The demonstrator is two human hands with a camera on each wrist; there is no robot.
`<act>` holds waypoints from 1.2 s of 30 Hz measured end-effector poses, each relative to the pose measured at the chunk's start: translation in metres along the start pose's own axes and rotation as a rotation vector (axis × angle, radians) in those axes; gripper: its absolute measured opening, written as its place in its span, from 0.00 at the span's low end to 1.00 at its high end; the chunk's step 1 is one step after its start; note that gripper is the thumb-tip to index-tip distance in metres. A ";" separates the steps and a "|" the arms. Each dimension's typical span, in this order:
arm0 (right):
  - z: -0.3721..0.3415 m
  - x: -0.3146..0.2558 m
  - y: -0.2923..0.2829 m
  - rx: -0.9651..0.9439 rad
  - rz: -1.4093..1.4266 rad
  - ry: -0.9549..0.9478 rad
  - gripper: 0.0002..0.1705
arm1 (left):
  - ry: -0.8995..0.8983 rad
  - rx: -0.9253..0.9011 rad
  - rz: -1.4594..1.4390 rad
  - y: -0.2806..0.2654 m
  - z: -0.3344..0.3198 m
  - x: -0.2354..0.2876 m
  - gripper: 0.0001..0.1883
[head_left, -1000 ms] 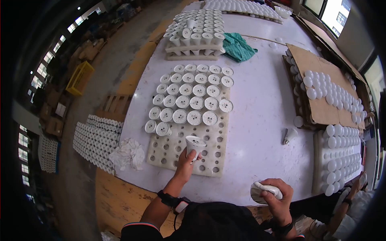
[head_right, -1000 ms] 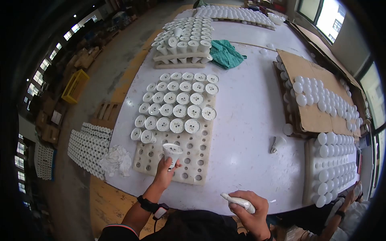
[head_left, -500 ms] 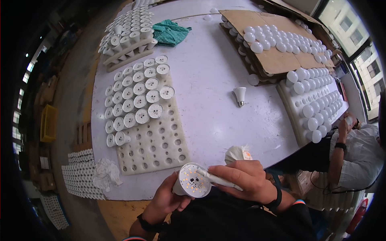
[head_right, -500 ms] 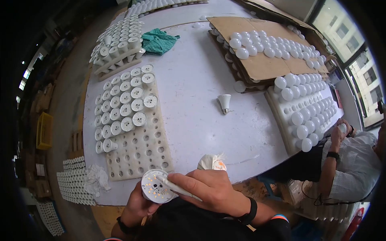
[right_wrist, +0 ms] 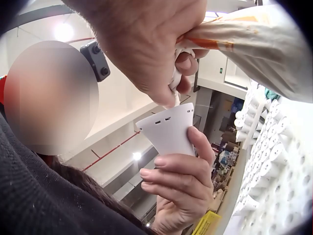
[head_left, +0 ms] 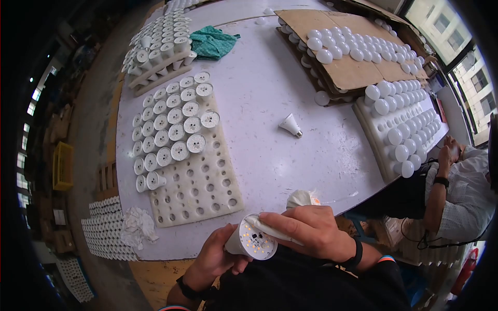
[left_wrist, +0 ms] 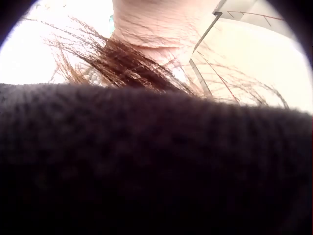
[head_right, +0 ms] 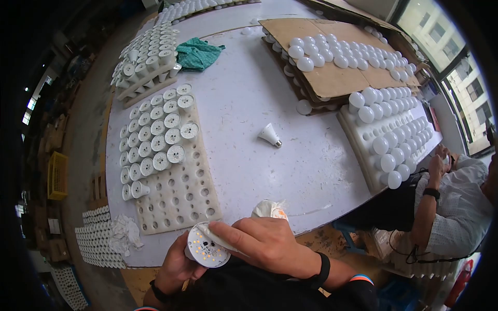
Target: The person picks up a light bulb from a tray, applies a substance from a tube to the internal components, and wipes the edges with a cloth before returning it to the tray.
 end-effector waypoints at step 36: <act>-0.008 0.010 0.006 -0.244 0.174 0.289 0.11 | 0.721 -0.140 0.316 0.002 -0.015 0.035 0.11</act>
Point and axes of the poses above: each hand's wrist, its own z-axis towards the middle knuckle, its own y-axis out of the palm, x = y × z, the point moved 5 cm from there along z, towards the middle knuckle, and after that the axes turned 5 degrees about -z, right-handed, at the moved point
